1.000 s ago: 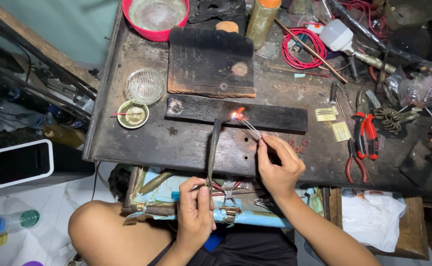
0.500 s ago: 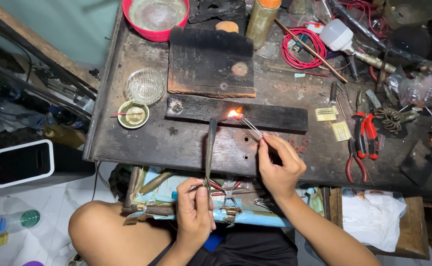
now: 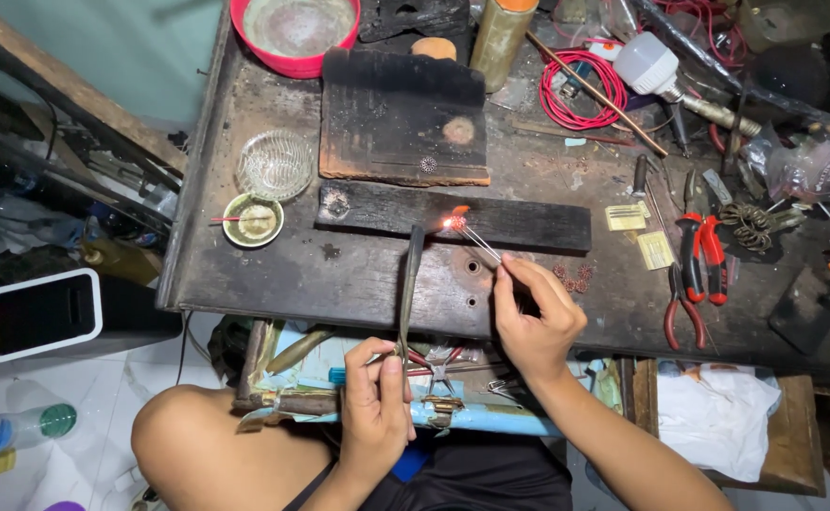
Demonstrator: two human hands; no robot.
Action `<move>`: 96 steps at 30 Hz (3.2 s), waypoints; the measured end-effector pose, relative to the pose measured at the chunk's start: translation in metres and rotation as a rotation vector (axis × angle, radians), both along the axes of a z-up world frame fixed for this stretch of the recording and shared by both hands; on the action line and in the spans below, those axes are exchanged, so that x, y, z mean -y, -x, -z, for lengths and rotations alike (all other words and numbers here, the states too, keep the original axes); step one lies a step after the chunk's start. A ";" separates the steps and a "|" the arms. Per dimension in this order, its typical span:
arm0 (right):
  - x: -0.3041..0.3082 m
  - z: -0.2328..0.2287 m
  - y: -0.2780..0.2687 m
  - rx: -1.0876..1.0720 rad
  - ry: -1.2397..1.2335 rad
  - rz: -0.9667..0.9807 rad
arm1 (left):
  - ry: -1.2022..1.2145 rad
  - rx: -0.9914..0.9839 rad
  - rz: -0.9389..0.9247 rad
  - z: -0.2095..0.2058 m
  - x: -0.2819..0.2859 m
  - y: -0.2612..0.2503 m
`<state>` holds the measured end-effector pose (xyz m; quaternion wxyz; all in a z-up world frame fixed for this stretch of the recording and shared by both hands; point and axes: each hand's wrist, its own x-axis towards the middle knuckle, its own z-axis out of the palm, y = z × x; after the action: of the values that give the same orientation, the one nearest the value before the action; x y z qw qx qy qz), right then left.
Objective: Soldering small jewelry components using a gas torch and tweezers on a workbench.
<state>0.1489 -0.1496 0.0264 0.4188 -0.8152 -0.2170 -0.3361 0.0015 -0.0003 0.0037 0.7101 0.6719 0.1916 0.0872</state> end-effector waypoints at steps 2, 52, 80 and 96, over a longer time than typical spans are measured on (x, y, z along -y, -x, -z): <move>0.001 0.000 0.000 0.004 0.010 -0.008 | 0.004 0.019 0.001 0.001 0.000 0.000; -0.001 -0.005 0.000 0.066 0.022 -0.003 | 0.157 0.022 -0.027 0.013 0.000 0.000; 0.001 -0.002 0.000 0.077 0.043 0.003 | 0.156 0.021 -0.023 0.011 -0.001 -0.003; 0.003 -0.001 0.000 0.103 -0.006 0.040 | -0.696 0.322 -1.029 -0.041 -0.212 -0.035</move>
<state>0.1485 -0.1524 0.0274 0.4028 -0.7997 -0.2211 -0.3865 0.0370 0.2118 0.0443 0.3380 0.6637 0.3409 0.5737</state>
